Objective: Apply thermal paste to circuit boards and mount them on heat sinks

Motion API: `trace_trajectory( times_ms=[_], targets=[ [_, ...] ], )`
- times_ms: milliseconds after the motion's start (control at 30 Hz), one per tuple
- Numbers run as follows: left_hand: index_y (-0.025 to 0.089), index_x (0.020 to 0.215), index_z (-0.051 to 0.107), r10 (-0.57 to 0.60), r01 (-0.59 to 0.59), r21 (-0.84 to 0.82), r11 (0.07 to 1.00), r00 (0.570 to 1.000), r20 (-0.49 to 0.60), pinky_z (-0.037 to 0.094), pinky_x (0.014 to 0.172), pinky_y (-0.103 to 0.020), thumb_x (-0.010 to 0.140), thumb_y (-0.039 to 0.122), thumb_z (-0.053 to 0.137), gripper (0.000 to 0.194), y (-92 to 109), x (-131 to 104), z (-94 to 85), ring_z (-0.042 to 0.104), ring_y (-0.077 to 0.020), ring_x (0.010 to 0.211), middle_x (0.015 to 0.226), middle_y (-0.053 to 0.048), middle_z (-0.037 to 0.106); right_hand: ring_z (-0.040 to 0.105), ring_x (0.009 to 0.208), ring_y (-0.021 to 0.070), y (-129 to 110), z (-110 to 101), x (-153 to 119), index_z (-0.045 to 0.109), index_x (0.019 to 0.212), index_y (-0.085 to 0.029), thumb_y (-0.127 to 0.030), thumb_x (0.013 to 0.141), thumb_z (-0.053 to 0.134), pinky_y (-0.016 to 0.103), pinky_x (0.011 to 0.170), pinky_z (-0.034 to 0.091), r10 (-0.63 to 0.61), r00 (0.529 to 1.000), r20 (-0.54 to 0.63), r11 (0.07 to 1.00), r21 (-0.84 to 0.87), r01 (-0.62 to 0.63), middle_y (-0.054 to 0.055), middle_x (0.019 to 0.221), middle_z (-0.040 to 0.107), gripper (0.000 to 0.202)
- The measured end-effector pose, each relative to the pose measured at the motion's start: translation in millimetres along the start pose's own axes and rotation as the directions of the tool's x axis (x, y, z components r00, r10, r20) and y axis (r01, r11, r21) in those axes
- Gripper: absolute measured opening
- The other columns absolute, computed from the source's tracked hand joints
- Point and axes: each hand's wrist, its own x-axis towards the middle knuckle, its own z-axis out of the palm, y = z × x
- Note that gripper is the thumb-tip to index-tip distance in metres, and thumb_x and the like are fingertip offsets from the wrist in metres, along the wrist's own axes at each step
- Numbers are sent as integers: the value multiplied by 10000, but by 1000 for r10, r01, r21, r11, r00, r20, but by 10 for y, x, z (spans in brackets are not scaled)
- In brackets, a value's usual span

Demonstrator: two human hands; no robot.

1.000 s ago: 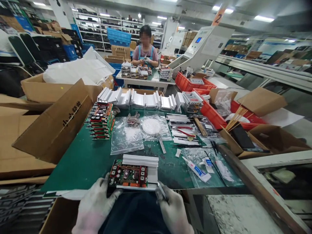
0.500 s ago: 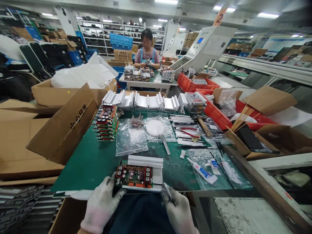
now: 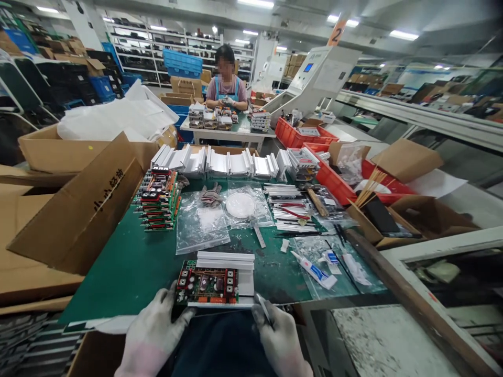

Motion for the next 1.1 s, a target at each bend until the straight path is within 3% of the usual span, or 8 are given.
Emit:
trace_trajectory(
  times_ms=[200,333,500,633,767,967,1100],
  targets=[
    [206,1246,557,7,-8,-9,1000,999,-43,524,839,-341,858,494,320,538,18,-3,29,681,-290,998,1183,-101,646,613,504,190,-71,46,-6,778,906,-157,-756,913,313,243,493,420,-16,999,-28,1000,16,16,65,551,650,758],
    [171,1281,547,-16,16,12,1000,1000,-4,534,810,-369,855,494,280,598,28,3,17,686,-305,966,1171,-125,638,593,486,177,-47,76,-21,727,759,-186,-698,928,342,240,480,391,14,999,-30,999,50,-12,54,537,635,663],
    [232,1268,576,27,-27,13,1000,1000,-13,548,794,-360,849,508,363,545,-78,54,56,678,-294,1010,1194,-108,642,588,529,164,-101,-30,17,669,725,-191,-501,928,448,232,522,377,36,999,37,995,93,-40,19,563,635,431],
    [317,1322,551,26,-25,20,999,998,-53,549,691,-312,836,483,466,521,-137,41,62,678,-275,1001,1150,-64,662,610,637,171,-136,-181,67,688,759,-179,-356,862,504,232,589,394,99,988,116,986,123,-113,14,661,687,275],
    [307,1361,525,27,-25,40,999,999,-31,534,646,-278,875,468,418,522,-111,-16,61,674,-253,1009,1182,-63,647,571,604,165,-84,-183,61,608,624,-183,-394,855,489,251,567,351,157,980,124,983,75,-167,15,598,643,335],
    [278,1351,542,26,-19,70,997,995,-95,493,578,-272,926,445,361,491,-110,-25,182,682,-242,909,1128,-76,657,502,575,145,-80,-84,37,524,577,-204,-391,855,461,265,559,297,72,995,74,994,77,-77,7,567,595,342],
    [232,1315,571,-20,20,8,1000,997,-80,479,555,-286,941,495,299,533,-38,-25,157,689,-238,839,1147,-99,650,516,569,144,-96,-92,41,551,600,-202,-378,864,460,262,553,293,36,997,68,994,96,-42,10,577,613,330]
  ],
)
